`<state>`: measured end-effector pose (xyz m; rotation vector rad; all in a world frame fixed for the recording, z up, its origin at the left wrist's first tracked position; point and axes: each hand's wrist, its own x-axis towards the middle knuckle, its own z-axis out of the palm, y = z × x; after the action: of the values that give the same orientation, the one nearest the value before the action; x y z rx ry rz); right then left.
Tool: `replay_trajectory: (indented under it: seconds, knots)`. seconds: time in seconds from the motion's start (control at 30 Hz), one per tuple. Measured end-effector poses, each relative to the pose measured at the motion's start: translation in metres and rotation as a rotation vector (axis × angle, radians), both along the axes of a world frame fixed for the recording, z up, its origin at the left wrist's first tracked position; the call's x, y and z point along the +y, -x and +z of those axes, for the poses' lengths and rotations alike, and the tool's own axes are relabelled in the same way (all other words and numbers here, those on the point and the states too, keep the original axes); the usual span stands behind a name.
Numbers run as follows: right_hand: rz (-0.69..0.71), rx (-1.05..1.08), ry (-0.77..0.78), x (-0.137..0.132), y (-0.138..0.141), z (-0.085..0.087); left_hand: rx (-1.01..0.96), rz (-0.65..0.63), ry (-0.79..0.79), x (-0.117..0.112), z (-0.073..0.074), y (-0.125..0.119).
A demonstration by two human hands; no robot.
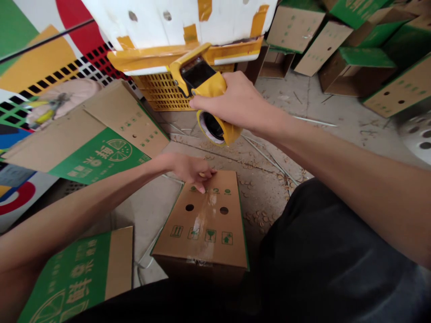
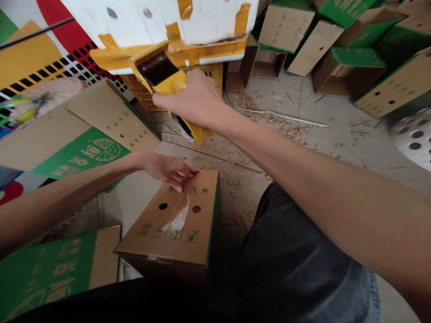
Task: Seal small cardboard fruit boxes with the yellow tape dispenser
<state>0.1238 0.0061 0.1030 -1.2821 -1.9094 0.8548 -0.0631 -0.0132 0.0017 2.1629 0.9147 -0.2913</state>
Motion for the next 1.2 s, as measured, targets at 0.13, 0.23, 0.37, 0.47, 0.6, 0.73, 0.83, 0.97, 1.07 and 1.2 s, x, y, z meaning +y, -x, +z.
replay_trajectory:
  seconds: [0.13, 0.23, 0.37, 0.47, 0.6, 0.73, 0.83, 0.97, 1.07, 1.2]
  knots:
    - [-0.006, -0.009, 0.003, 0.000, 0.002, 0.000, -0.022, -0.055, 0.177, 0.000, 0.001, -0.002]
    - [0.003, -0.022, -0.004, 0.002, 0.003, -0.001, -0.048, -0.082, 0.213, 0.002, -0.007, -0.001]
    - [-0.002, -0.031, -0.015, 0.001, 0.005, -0.002, -0.103, -0.095, 0.195, 0.006, -0.019, 0.003]
    - [-0.009, -0.036, -0.030, -0.001, 0.006, -0.001, -0.098, -0.067, 0.163, 0.008, -0.026, 0.009]
    - [0.001, -0.046, -0.051, -0.001, 0.006, -0.001, -0.035, 0.001, 0.066, 0.009, -0.037, 0.015]
    - [-0.006, -0.054, -0.051, 0.001, 0.005, -0.001, 0.022, 0.091, -0.050, 0.008, -0.047, 0.020]
    - [-0.007, -0.061, -0.030, 0.000, 0.005, 0.000, 0.064, 0.140, -0.026, 0.010, -0.053, 0.020]
    - [-0.006, -0.072, -0.015, -0.002, 0.005, 0.003, 0.013, 0.252, 0.005, 0.016, -0.070, 0.017]
    - [0.015, -0.078, -0.021, -0.002, 0.004, 0.004, -0.014, 0.335, -0.157, 0.025, -0.081, 0.014]
    - [0.015, -0.052, -0.055, 0.000, 0.001, 0.003, -0.041, 0.338, -0.330, 0.039, -0.066, 0.011]
